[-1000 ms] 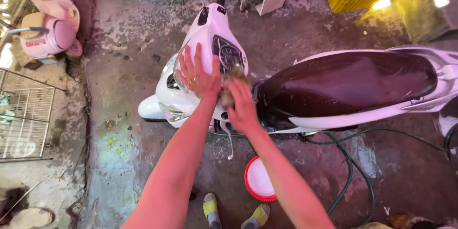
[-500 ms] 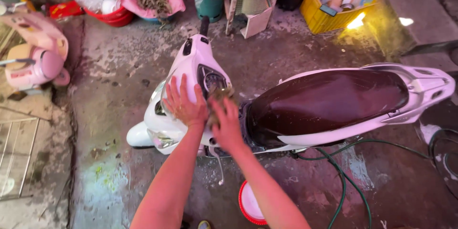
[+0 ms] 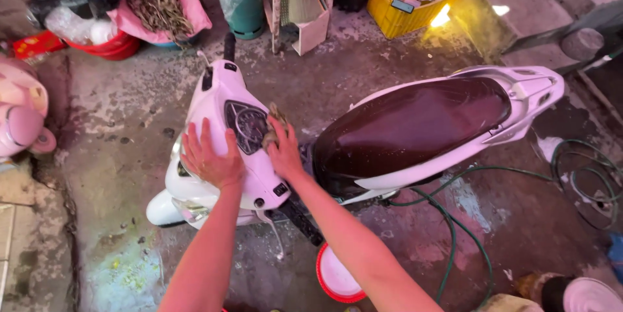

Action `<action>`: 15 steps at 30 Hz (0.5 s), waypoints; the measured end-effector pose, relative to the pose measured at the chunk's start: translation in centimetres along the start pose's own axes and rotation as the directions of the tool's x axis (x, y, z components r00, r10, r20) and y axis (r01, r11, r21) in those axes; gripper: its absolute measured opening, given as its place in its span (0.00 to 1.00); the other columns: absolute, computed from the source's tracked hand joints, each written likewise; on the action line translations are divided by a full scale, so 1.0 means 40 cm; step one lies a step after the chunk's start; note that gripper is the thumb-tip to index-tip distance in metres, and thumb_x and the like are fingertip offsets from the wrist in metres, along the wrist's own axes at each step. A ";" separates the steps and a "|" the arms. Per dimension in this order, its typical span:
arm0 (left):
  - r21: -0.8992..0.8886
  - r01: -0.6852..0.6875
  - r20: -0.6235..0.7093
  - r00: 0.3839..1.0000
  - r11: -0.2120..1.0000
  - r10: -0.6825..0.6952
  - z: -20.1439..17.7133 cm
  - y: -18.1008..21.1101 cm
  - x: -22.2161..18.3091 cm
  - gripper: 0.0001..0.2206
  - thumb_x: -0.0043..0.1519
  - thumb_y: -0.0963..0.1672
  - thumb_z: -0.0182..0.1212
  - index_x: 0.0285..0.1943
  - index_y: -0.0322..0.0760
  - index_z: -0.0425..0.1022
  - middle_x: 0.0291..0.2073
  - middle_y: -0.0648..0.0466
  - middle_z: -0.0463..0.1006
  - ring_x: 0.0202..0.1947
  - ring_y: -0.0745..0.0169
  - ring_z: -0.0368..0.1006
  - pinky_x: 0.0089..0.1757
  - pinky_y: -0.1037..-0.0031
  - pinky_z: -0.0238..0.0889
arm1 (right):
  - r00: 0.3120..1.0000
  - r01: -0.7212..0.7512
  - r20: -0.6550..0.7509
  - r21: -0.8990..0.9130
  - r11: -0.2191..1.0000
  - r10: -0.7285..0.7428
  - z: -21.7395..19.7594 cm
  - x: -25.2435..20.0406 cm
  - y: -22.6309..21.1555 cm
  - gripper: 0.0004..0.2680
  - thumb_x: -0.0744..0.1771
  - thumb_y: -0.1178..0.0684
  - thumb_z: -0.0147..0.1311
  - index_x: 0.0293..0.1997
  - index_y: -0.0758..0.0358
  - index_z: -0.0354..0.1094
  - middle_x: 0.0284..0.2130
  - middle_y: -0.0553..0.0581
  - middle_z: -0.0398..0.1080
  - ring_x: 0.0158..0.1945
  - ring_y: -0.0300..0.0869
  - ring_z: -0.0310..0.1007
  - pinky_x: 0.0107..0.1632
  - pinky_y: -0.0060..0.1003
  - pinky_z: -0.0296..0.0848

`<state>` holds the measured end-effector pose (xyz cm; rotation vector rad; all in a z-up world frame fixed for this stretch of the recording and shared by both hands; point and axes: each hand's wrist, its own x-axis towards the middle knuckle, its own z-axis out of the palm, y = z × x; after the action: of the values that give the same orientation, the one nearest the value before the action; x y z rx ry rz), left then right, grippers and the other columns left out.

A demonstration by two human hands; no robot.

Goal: The person washes a white scooter using a green cloth and soapy water from a red bucket. They scrub the scooter's body, seat, floorboard, and wheels, repeatedly dipping the cloth into the bucket to rinse it.

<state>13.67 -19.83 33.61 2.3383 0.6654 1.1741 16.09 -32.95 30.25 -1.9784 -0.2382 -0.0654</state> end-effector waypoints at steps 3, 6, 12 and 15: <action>-0.024 0.002 -0.011 1.000 1.000 -0.002 -0.004 0.002 -0.001 0.22 0.51 0.55 0.58 0.55 0.57 0.68 0.56 0.60 0.64 0.59 0.53 0.56 0.52 0.50 0.46 | 1.000 -0.021 -0.001 0.153 0.988 0.021 -0.032 -0.147 -0.033 0.24 0.59 0.62 0.40 0.62 0.48 0.52 0.53 0.70 0.51 0.60 0.64 0.49 0.61 0.52 0.49; -0.034 -0.011 -0.014 1.000 0.999 0.011 -0.003 -0.001 0.008 0.21 0.51 0.54 0.59 0.54 0.55 0.70 0.55 0.59 0.65 0.58 0.52 0.56 0.51 0.49 0.47 | 0.993 0.116 -0.019 0.065 0.991 -0.115 -0.034 -0.200 -0.084 0.24 0.56 0.63 0.44 0.59 0.52 0.57 0.52 0.68 0.54 0.58 0.62 0.52 0.59 0.51 0.52; -0.002 -0.045 -0.038 0.998 0.999 0.045 0.017 -0.028 -0.002 0.21 0.54 0.56 0.56 0.55 0.56 0.69 0.55 0.60 0.65 0.58 0.54 0.57 0.51 0.52 0.47 | 0.895 0.431 -0.004 -0.249 0.867 -0.446 0.001 -0.020 -0.145 0.27 0.53 0.62 0.48 0.59 0.50 0.55 0.55 0.69 0.53 0.60 0.63 0.52 0.60 0.54 0.53; -0.013 -0.048 -0.041 0.998 0.999 0.048 -0.020 -0.008 -0.002 0.20 0.55 0.55 0.56 0.54 0.54 0.69 0.55 0.59 0.65 0.57 0.52 0.57 0.51 0.52 0.48 | 0.951 0.301 0.006 -0.231 0.925 -0.309 0.053 0.104 -0.046 0.25 0.57 0.57 0.48 0.61 0.42 0.53 0.54 0.68 0.55 0.61 0.61 0.51 0.62 0.51 0.49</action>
<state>12.90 -19.49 33.79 2.3361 0.6160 1.2463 19.67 -29.73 31.67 -2.1519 -0.5390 -0.3383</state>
